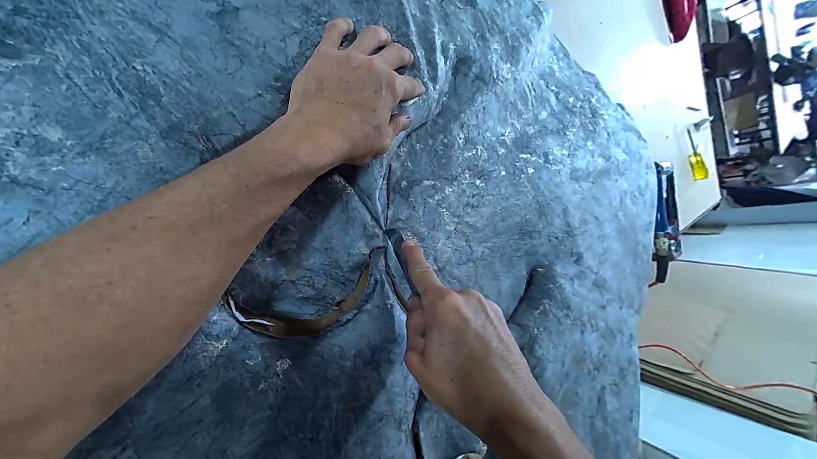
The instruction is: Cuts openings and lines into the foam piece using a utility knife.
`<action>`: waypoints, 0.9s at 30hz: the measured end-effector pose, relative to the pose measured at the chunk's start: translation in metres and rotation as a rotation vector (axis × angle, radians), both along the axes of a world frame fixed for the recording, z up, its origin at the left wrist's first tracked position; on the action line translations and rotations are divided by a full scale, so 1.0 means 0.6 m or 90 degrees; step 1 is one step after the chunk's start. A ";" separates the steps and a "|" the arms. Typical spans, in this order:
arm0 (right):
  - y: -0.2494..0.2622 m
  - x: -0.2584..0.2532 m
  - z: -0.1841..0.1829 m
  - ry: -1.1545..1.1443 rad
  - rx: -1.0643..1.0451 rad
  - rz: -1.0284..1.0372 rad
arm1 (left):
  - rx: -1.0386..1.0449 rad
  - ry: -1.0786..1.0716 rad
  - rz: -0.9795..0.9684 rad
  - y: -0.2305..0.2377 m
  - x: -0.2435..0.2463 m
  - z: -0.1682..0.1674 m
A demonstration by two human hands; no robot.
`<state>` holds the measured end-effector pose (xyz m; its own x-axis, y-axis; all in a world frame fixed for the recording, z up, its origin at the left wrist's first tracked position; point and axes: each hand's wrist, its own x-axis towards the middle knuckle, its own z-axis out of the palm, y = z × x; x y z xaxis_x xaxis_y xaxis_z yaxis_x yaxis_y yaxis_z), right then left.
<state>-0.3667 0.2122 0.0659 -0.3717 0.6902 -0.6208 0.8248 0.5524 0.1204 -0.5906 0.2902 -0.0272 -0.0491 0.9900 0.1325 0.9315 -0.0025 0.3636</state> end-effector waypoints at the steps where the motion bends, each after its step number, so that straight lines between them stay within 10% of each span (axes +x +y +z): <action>1: -0.002 0.000 0.001 -0.008 -0.006 -0.004 | 0.002 0.001 0.000 0.000 0.001 0.000; 8: -0.002 0.023 0.010 0.024 -0.040 0.002 | 0.008 0.005 -0.001 -0.001 -0.002 -0.001; 18: 0.015 0.178 0.026 0.480 -0.097 -0.294 | 0.106 0.067 -0.174 -0.086 0.048 0.001; 27: 0.018 0.147 -0.039 0.457 -0.020 -0.198 | 0.045 0.069 -0.154 -0.122 0.075 -0.028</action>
